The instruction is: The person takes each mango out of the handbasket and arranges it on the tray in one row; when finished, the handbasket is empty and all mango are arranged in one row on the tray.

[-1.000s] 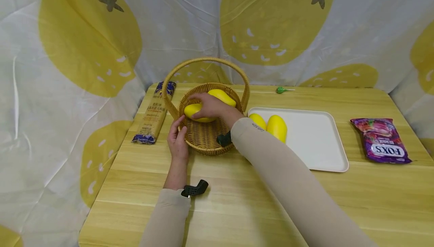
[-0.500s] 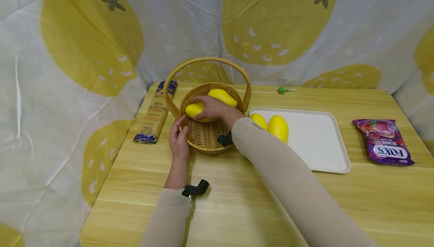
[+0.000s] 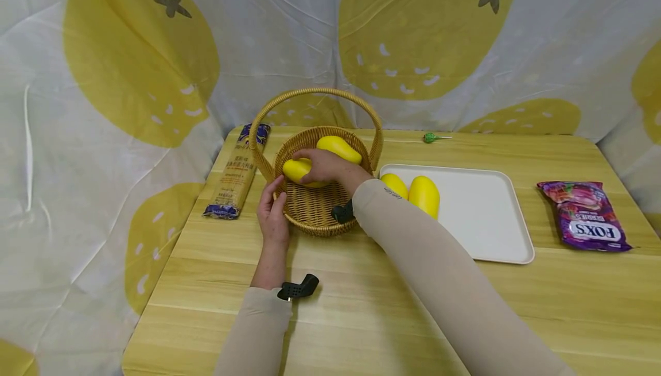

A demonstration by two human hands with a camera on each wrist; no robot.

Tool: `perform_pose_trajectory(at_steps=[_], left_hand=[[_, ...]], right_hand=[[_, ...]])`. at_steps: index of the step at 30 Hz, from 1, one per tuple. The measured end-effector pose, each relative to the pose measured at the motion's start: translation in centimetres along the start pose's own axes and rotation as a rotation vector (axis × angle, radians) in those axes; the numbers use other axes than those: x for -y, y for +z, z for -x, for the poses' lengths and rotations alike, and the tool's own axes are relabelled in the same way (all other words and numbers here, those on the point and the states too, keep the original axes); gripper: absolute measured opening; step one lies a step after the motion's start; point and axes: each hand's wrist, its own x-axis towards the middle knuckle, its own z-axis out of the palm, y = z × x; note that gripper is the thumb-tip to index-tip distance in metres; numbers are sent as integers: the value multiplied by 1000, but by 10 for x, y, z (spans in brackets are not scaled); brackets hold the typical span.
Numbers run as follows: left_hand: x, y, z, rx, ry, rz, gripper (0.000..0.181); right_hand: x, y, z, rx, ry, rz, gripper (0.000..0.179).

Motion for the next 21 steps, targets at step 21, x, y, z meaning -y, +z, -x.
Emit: perform_pose_trajectory(at_steps=[21], left_hand=[[2, 2, -4, 2, -14, 7, 38]], right_hand=[[19, -24, 24, -104, -45, 48, 74]])
